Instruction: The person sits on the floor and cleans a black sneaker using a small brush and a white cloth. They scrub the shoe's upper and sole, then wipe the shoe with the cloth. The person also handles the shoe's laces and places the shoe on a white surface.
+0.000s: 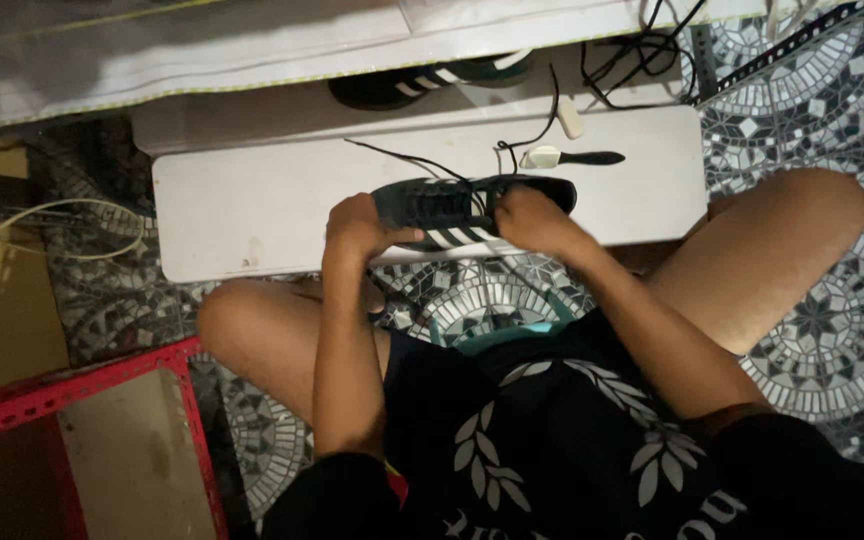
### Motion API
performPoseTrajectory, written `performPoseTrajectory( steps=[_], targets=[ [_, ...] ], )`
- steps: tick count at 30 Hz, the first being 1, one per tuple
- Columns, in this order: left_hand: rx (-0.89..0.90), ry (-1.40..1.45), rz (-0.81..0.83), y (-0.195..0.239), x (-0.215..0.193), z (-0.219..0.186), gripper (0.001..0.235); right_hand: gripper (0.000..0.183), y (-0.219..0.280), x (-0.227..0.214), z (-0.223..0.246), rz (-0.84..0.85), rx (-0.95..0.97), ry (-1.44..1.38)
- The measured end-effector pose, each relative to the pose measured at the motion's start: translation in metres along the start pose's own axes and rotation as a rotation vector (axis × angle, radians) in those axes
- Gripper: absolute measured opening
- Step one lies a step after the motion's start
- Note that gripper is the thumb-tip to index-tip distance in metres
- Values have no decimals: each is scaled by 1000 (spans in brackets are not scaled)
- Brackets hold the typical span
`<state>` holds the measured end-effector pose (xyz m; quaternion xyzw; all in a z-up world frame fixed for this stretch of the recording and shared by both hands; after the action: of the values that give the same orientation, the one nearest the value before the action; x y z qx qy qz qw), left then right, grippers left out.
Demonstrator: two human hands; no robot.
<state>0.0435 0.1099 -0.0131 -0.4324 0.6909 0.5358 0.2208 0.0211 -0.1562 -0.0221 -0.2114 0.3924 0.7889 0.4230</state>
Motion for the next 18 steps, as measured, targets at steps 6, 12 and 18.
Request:
performPoseTrajectory(
  steps=[6, 12, 18],
  targets=[
    [-30, 54, 39, -2, 6, 7, 105, 31, -30, 18, -43, -77, 286, -759],
    [26, 22, -20, -4, 2, 3, 112, 35, -26, 0, -10, 64, 348, -1048],
    [-32, 136, -37, -4, 1, 4, 101, 21, -25, 1, -14, 32, 377, -1228]
  ],
)
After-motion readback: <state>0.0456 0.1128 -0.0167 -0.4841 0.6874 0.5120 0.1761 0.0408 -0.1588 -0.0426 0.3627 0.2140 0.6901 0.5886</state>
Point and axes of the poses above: each hand's wrist, its own y-axis away from the middle knuckle, its own x-axis out of the palm, z = x × y, the point moved 4 cm from there along -y, towards the middle knuckle, and after that the axes turned 5 degrees about -x, right-handed, at the moved point
